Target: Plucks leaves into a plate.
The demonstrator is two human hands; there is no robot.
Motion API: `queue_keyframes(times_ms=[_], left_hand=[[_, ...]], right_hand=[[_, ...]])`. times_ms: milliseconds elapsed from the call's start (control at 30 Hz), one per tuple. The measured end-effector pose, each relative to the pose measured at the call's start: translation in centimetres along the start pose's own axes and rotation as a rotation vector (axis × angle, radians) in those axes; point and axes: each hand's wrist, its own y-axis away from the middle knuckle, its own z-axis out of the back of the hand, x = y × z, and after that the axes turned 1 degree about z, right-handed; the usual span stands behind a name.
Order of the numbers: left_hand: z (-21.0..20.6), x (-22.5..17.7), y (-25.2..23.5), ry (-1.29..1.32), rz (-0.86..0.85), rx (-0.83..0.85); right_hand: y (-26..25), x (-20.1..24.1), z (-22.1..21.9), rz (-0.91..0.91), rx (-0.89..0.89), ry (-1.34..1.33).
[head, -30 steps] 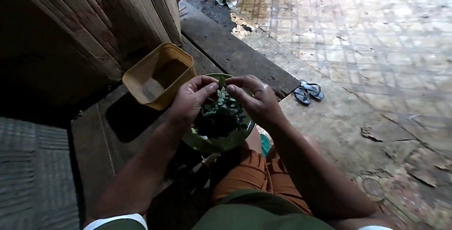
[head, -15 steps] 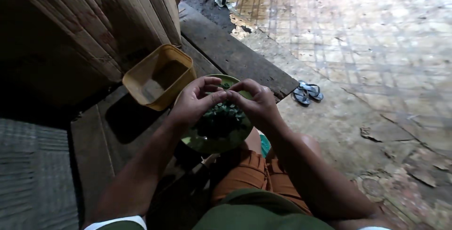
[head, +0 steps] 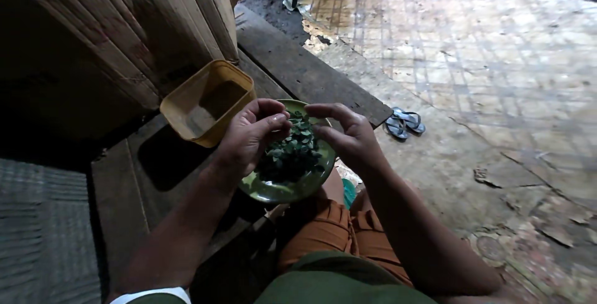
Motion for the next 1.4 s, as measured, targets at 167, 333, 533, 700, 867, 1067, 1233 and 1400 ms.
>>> queue_keyframes(times_ms=[167, 333, 533, 700, 867, 1067, 1233, 1400], left_hand=[[0.3, 0.0, 0.2, 0.162, 0.091, 0.037], [0.1, 0.1, 0.2, 0.277, 0.128, 0.066], [0.6, -0.2, 0.2, 0.076, 0.043, 0.062], [1.2, -0.1, -0.4, -0.448, -0.138, 0.125], [1.0, 0.7, -0.3, -0.520, -0.206, 0.175], [1.3, 0.5, -0.3, -0.507, -0.221, 0.142], [2.1, -0.6, -0.2, -0.624, -0.287, 0.061], [2.6, -0.7, -0.2, -0.919, -0.421, 0.185]], right_hand=[[0.1, 0.3, -0.6, -0.013, 0.082, 0.024], [0.0, 0.8, -1.5, 0.022, 0.084, 0.024], [-0.2, 0.9, -1.2, 0.061, 0.058, 0.118], [-0.4, 1.1, -0.6, 0.035, 0.123, 0.146], [-0.5, 1.1, -0.9, 0.059, 0.161, 0.238], [-0.6, 1.1, -0.6, 0.104, 0.177, 0.321], [-0.5, 0.4, 0.4, 0.066, 0.193, 0.351], [-0.6, 0.2, 0.3, 0.123, 0.207, 0.382]])
